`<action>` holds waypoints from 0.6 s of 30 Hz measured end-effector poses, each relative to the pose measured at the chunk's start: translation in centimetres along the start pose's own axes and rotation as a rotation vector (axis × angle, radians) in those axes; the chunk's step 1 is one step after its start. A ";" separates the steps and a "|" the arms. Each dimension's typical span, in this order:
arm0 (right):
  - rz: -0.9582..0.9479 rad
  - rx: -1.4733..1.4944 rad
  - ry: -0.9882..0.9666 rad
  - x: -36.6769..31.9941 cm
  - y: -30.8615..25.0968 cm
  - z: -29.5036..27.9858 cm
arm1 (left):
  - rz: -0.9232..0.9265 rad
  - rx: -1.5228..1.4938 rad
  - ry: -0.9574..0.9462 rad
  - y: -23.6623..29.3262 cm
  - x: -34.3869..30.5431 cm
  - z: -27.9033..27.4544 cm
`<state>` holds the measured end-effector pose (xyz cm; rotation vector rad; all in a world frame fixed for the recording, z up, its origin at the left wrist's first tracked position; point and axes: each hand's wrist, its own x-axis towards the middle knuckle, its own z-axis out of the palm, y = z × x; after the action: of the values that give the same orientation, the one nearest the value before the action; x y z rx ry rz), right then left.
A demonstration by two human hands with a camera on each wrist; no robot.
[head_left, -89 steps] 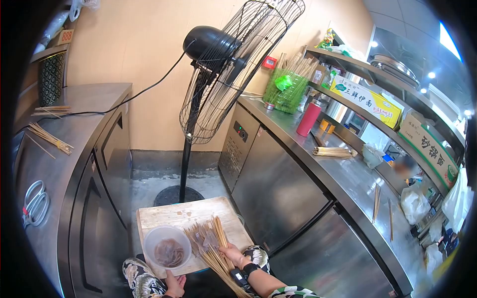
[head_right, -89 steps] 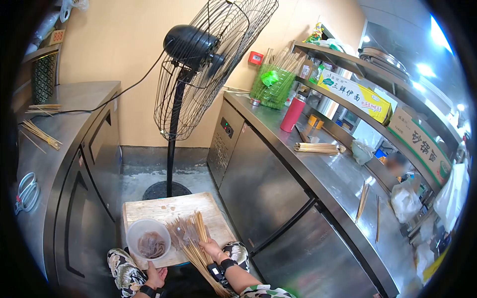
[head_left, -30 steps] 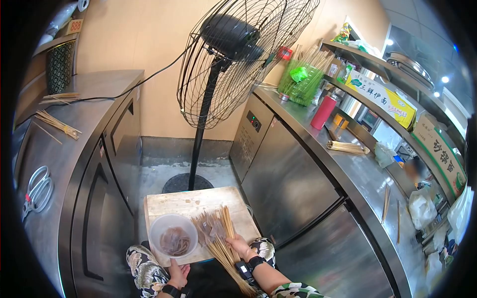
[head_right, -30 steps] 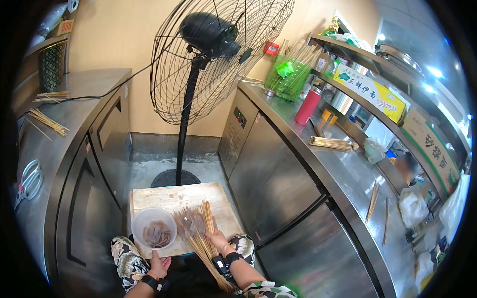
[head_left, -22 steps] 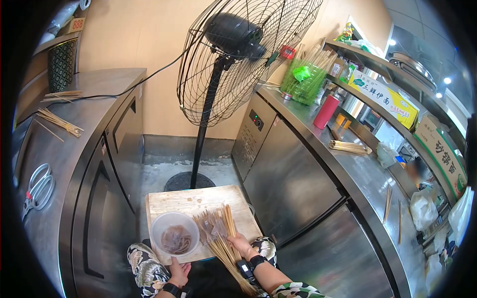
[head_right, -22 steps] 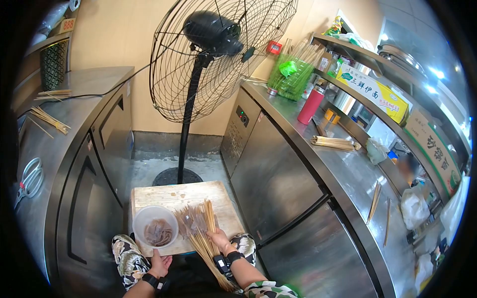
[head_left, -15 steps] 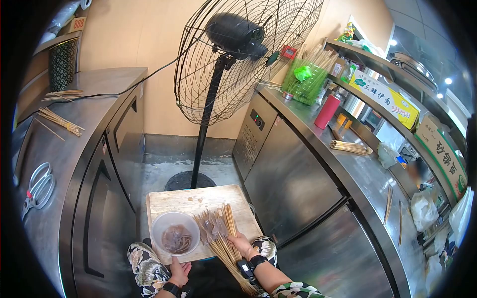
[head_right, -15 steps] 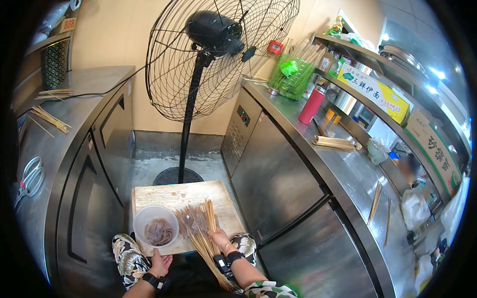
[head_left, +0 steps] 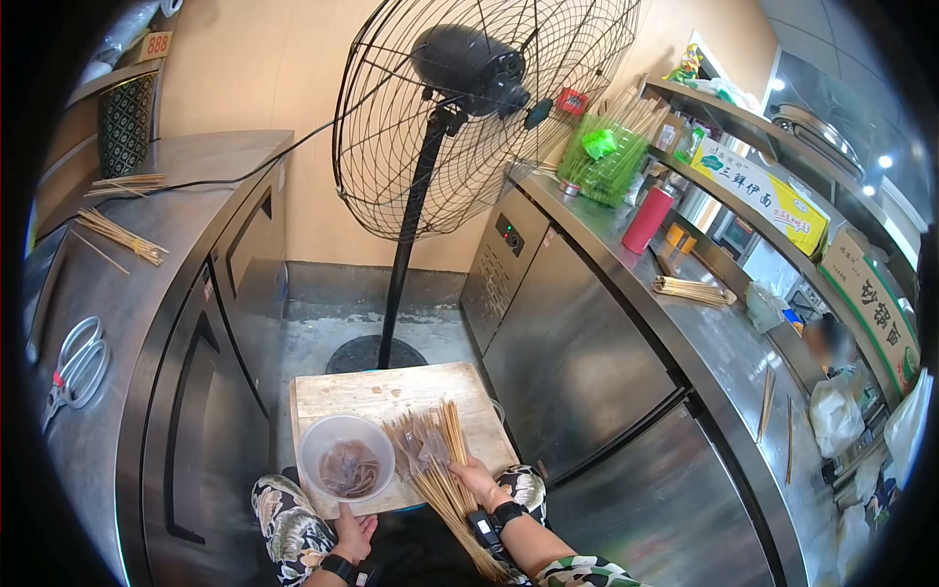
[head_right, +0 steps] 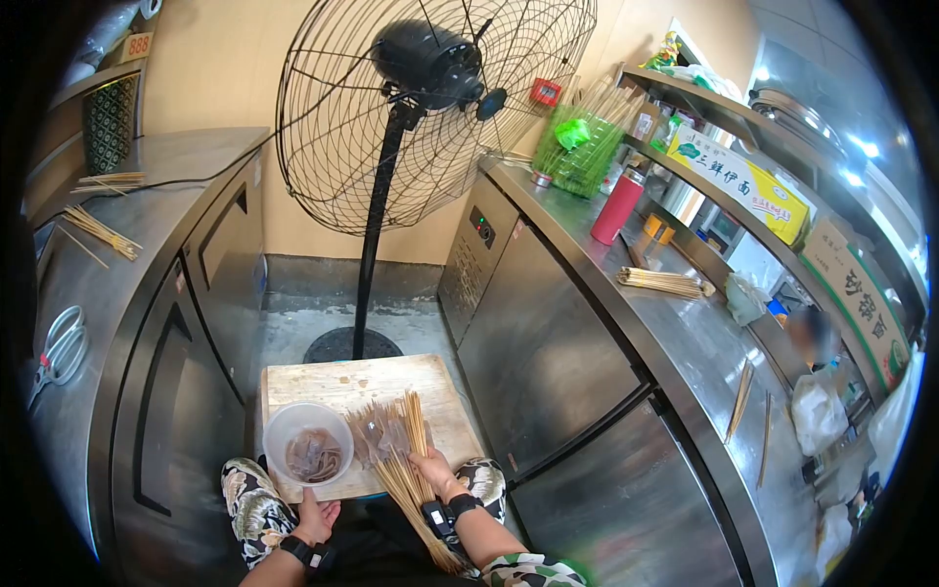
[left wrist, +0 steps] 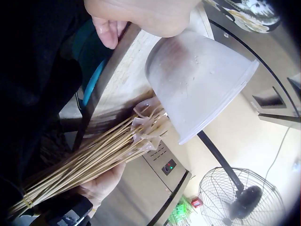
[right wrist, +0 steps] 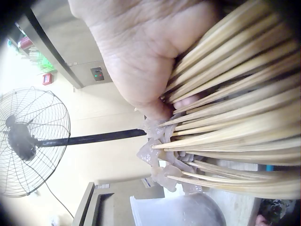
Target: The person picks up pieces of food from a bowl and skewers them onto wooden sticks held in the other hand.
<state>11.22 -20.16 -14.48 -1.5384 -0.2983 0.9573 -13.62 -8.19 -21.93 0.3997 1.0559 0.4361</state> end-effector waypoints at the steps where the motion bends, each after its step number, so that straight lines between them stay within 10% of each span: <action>1: -0.002 0.008 -0.004 -0.1 -0.1 0.0 | 0.003 -0.004 -0.001 0.0 -0.1 0.0; 18: 0.018 -0.023 -0.006 0.6 0.7 -0.4 | 0.012 -0.010 -0.032 0.2 -0.4 0.1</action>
<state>11.67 -20.22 -15.43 -1.5615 -0.3009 0.9760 -13.74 -8.23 -21.45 0.4028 1.0204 0.4447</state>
